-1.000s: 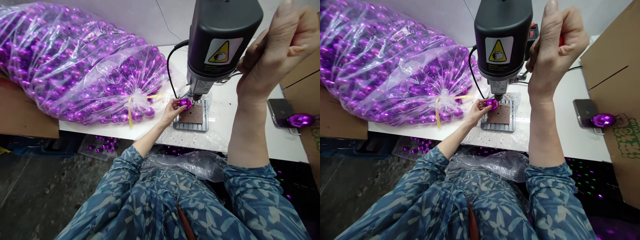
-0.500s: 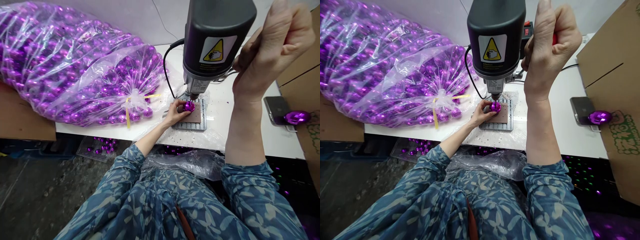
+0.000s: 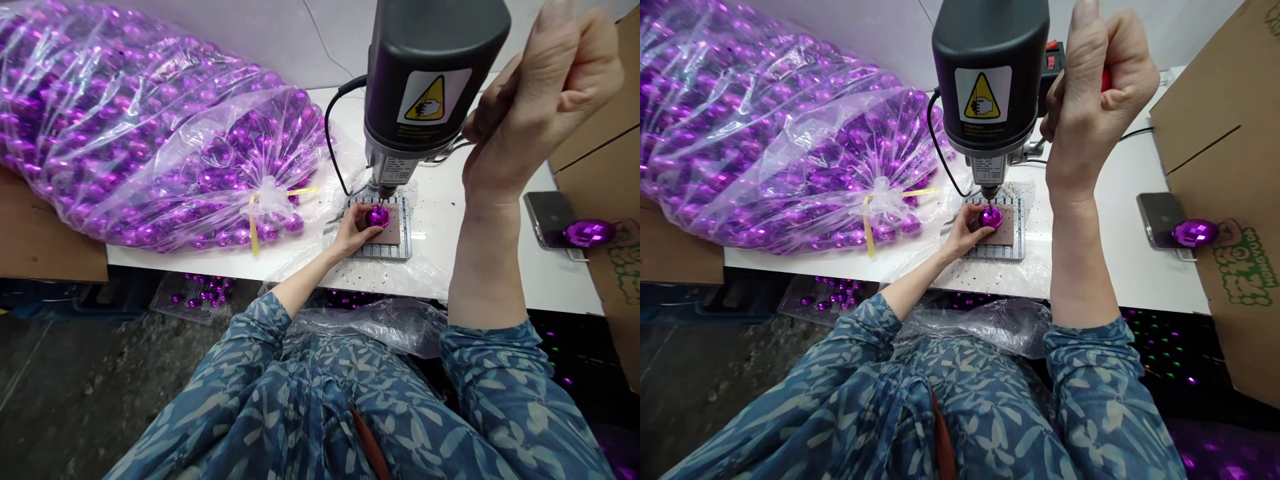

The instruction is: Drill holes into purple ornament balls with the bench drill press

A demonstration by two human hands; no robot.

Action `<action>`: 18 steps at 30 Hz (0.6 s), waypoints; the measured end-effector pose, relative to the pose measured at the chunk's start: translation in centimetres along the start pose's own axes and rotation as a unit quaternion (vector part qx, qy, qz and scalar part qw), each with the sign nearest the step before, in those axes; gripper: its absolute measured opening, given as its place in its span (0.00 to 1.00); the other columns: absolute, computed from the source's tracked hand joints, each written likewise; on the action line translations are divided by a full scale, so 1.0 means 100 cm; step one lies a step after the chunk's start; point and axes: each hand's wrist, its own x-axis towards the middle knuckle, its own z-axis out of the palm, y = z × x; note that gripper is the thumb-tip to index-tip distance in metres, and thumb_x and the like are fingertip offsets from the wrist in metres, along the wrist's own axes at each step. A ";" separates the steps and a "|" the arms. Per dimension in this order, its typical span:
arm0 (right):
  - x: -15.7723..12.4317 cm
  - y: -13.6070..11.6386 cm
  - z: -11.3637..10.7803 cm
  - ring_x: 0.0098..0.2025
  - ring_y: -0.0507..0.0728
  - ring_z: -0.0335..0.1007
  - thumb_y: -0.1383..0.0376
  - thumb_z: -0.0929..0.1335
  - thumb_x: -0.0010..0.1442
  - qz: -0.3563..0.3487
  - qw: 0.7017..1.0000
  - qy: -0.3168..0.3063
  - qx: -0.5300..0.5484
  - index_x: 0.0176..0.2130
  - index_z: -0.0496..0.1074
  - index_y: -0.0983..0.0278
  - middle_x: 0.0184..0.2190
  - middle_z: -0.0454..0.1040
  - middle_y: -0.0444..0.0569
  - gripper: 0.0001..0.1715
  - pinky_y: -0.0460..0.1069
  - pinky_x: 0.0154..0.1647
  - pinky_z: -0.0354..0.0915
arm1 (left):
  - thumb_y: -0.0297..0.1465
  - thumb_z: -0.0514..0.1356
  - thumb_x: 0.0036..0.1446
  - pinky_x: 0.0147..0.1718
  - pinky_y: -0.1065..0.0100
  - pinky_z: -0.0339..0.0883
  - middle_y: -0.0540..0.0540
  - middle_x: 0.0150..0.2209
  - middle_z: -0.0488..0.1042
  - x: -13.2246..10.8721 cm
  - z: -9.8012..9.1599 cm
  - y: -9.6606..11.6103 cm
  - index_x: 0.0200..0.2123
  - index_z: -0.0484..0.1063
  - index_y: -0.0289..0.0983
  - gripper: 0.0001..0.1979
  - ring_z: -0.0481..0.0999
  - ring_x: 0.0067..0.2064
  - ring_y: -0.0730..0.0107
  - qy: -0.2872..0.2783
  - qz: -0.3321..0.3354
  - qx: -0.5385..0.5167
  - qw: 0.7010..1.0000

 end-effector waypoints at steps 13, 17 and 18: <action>-0.009 0.003 -0.002 0.15 0.42 0.48 0.37 0.70 0.58 -0.008 0.999 0.029 0.032 0.26 0.44 0.62 0.15 0.46 0.35 0.41 0.45 0.18 0.48 | 0.40 0.78 0.56 0.74 0.37 0.63 0.38 0.63 0.79 -0.001 -0.003 0.004 0.58 0.78 0.45 0.28 0.71 0.73 0.42 0.000 -0.031 0.043 0.999; -0.027 0.006 -0.007 0.17 0.40 0.49 0.41 0.69 0.64 -0.032 0.997 0.060 0.020 0.26 0.51 0.64 0.16 0.50 0.35 0.37 0.42 0.20 0.48 | 0.40 0.78 0.57 0.74 0.37 0.62 0.38 0.62 0.79 0.000 -0.004 0.003 0.59 0.78 0.45 0.28 0.71 0.73 0.42 -0.005 -0.023 0.054 0.998; -0.032 0.006 -0.008 0.17 0.40 0.49 0.42 0.69 0.66 -0.040 0.997 0.068 0.022 0.26 0.51 0.65 0.16 0.50 0.36 0.37 0.42 0.21 0.47 | 0.40 0.78 0.57 0.74 0.37 0.62 0.38 0.62 0.79 0.000 -0.004 0.003 0.59 0.78 0.45 0.28 0.71 0.73 0.43 -0.005 -0.021 0.058 0.998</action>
